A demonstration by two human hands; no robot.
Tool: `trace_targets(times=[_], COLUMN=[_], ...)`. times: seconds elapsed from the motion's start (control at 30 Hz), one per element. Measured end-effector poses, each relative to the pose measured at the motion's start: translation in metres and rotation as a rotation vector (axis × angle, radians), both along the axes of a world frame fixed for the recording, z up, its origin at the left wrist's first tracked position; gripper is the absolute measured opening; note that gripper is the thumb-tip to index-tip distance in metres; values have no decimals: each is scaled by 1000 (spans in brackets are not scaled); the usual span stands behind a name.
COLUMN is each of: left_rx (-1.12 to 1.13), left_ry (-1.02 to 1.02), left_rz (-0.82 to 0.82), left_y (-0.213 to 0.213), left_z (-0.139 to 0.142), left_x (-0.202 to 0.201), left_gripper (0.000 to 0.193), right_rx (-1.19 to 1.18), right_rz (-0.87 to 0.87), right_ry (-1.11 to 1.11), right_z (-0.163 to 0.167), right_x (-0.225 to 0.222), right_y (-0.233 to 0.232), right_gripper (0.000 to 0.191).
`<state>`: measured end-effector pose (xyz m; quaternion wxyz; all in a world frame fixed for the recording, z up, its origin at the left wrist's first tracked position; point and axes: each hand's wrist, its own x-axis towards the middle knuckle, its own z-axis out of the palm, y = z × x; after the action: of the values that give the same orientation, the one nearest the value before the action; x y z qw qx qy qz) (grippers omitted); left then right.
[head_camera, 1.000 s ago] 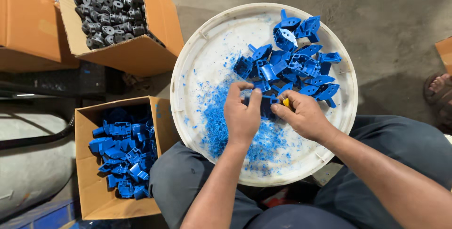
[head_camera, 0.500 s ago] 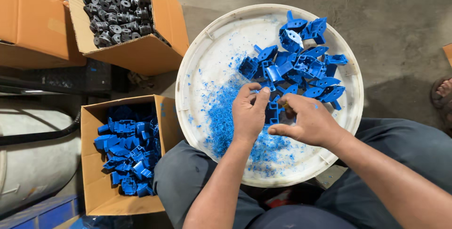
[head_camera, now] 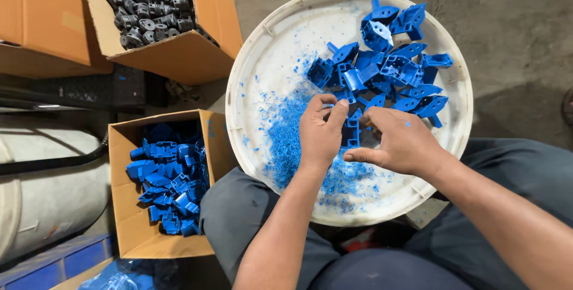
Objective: The person removes excess plastic material from blue components using a scraping tool over a white bucket lid.
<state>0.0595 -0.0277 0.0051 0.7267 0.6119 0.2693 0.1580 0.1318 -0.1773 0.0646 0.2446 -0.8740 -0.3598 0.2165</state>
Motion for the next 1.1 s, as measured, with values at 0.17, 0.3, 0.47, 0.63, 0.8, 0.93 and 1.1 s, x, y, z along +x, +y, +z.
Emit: trace_targets(times=[0.17, 0.3, 0.47, 0.63, 0.8, 0.93, 1.1], left_rx=[-17, -13, -29, -16, -36, -71, -86], left_ry=[13, 37, 40, 40, 18, -1, -12], left_rz=[-8, -3, -11, -16, 0, 7, 25], left_y=[-1, -1, -2, -1, 0, 1, 0], left_z=[2, 5, 6, 5, 1, -1, -3], left_x=[1, 0, 1, 0, 0, 0, 1], left_gripper=[15, 12, 11, 11, 10, 10, 10], right_rx=[83, 17, 89, 57, 64, 100, 159], right_rz=[28, 44, 66, 93, 125, 114, 111], right_ry=[-83, -190, -261, -245, -315, -328, -358], right_z=[-3, -4, -5, -3, -5, -7, -7], right_x=[-2, -2, -4, -6, -10, -13, -16], right_y=[-2, -2, -2, -1, 1, 1, 0], right_gripper=[75, 74, 71, 66, 62, 61, 58])
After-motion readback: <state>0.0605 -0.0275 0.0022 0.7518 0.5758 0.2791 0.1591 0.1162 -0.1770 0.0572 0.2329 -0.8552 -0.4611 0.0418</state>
